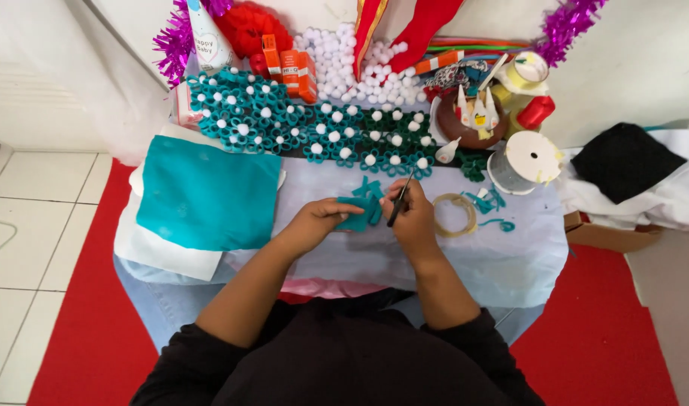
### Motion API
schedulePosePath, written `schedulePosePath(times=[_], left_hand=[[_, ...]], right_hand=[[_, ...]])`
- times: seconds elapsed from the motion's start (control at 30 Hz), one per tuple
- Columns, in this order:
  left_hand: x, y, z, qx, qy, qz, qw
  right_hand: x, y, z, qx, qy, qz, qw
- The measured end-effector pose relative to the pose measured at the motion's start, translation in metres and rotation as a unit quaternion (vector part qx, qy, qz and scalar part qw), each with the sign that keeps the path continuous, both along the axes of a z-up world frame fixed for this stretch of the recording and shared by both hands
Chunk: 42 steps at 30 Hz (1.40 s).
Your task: Cutting small strips of blue fabric with scissors and applying adhesive tape to them for a handicraft project.
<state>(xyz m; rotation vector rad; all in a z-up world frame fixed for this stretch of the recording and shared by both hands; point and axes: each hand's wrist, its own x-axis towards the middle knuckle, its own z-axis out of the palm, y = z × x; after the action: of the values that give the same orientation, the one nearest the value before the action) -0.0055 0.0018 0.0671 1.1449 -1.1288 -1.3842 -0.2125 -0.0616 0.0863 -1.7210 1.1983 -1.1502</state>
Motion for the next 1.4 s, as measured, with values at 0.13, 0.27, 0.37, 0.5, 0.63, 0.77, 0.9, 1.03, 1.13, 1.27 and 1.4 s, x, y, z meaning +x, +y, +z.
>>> schedulePosePath(times=[0.13,0.27,0.37,0.5,0.63,0.77,0.9,1.03,1.13,1.27,1.4], left_hand=[[0.0,-0.005,-0.008,0.018,0.05,0.035,0.998],[0.001,-0.008,-0.023,-0.016,0.014,0.071,0.997],[-0.002,-0.003,-0.02,-0.026,-0.004,0.081,0.996],[0.002,-0.004,-0.023,-0.032,0.018,0.108,0.993],[-0.005,0.002,-0.004,-0.033,-0.018,0.156,0.987],[-0.012,0.003,-0.005,-0.057,-0.008,0.191,0.98],[-0.017,0.002,-0.006,-0.076,-0.014,0.21,0.975],[-0.011,-0.01,-0.032,-0.078,-0.004,0.197,0.977],[-0.011,-0.007,-0.027,-0.079,0.018,0.188,0.979],[-0.011,-0.009,-0.031,-0.081,0.046,0.178,0.98],[-0.009,-0.011,-0.034,-0.084,0.04,0.161,0.983]], right_hand=[[-0.004,0.0,-0.011,-0.024,-0.017,-0.001,1.0],[0.004,0.021,0.001,0.028,-0.041,0.09,0.995],[0.009,0.038,0.011,0.064,-0.005,0.158,0.985],[0.021,0.055,-0.02,0.17,0.019,0.183,0.968],[0.025,0.072,-0.026,0.27,0.022,0.193,0.943],[0.014,0.069,-0.037,0.243,0.08,0.209,0.944],[0.009,0.06,-0.026,0.286,0.1,0.21,0.93],[0.005,0.057,-0.012,0.3,0.106,0.227,0.92],[0.006,0.058,-0.004,0.29,0.107,0.225,0.924],[0.007,0.055,-0.014,0.28,0.106,0.21,0.931],[0.006,0.052,-0.019,0.27,0.104,0.199,0.936]])
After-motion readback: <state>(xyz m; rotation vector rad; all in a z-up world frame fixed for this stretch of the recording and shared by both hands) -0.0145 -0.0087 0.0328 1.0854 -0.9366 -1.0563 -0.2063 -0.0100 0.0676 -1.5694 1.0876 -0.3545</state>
